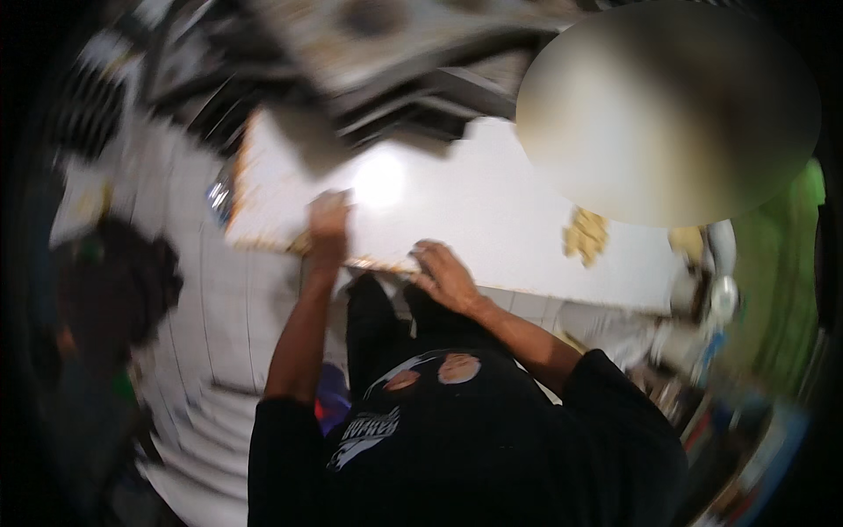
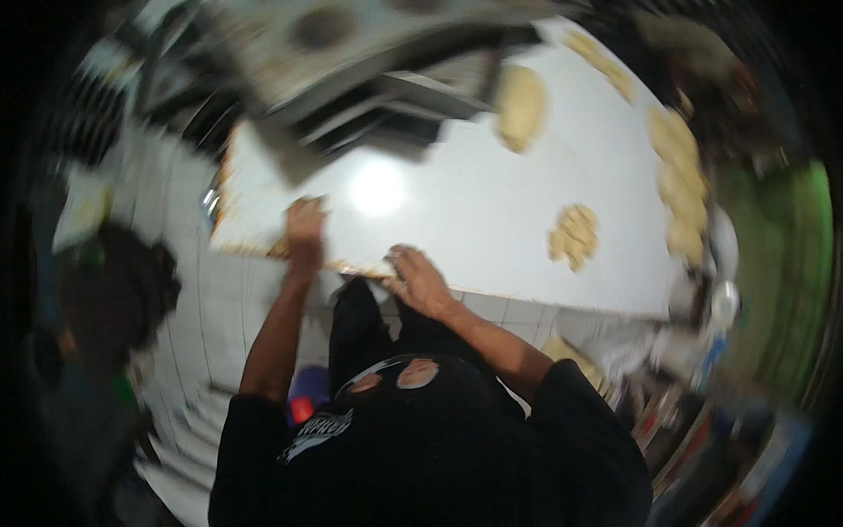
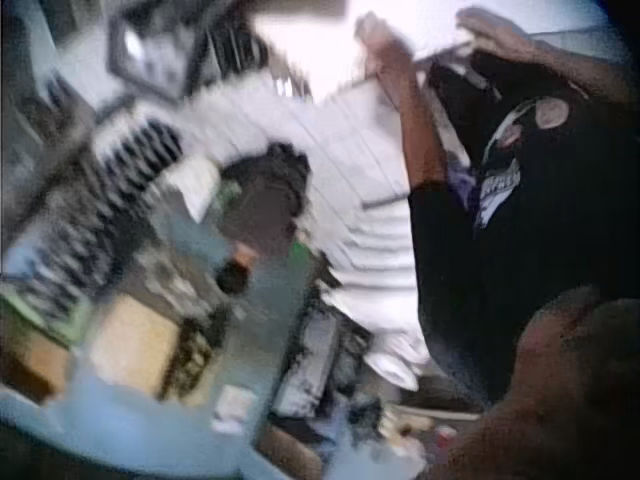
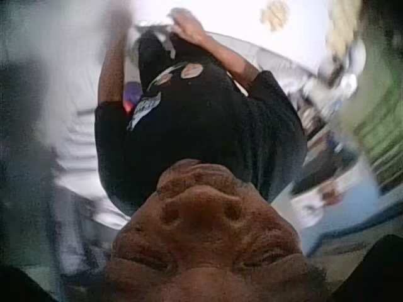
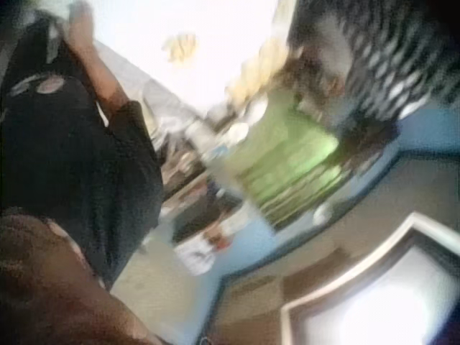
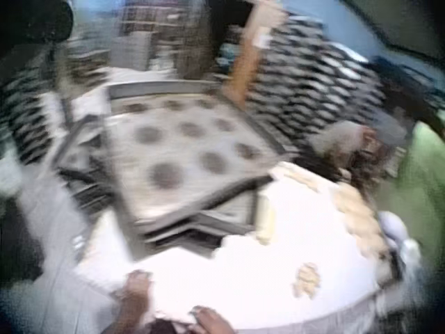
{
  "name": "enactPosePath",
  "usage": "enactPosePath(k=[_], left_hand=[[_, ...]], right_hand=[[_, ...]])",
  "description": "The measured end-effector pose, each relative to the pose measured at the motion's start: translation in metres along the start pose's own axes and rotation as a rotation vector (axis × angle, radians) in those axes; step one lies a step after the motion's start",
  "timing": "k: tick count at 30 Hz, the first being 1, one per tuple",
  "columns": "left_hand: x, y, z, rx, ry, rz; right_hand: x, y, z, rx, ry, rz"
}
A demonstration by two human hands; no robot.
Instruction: The person moves a stack of metal trays and then uses both hands to roll portions of dough into small, round balls on a white table.
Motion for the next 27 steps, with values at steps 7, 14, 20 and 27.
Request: enactPosePath(k=[7, 14, 20, 27], left_hand=[[-0.030, -0.066, -0.008, -0.004, -0.201, 0.282], [0.138, 0.043, 0.014, -0.356, -0.291, -0.394], [0.358, 0.166, -0.073, -1.121, -1.020, -1.123], [0.254, 0.109, -0.097, -0.705, -1.113, -0.963]], right_hand=[[0.152, -0.100, -0.167, 0.475, 0.599, 0.167], [0.266, -0.185, -0.252, 0.811, 0.801, -0.288], [0.231, -0.116, -0.206, 0.639, 0.431, 0.174], [0.210, -0.149, -0.228, 0.720, 0.341, 0.061]])
Point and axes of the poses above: each hand's wrist, its own z-axis towards the middle knuckle, its own y-axis out of the palm, x = y × z, the point moved 9 cm from there along z, towards the middle knuckle, and after that the axes turned 1 degree about -z, right-handed, at the moved point
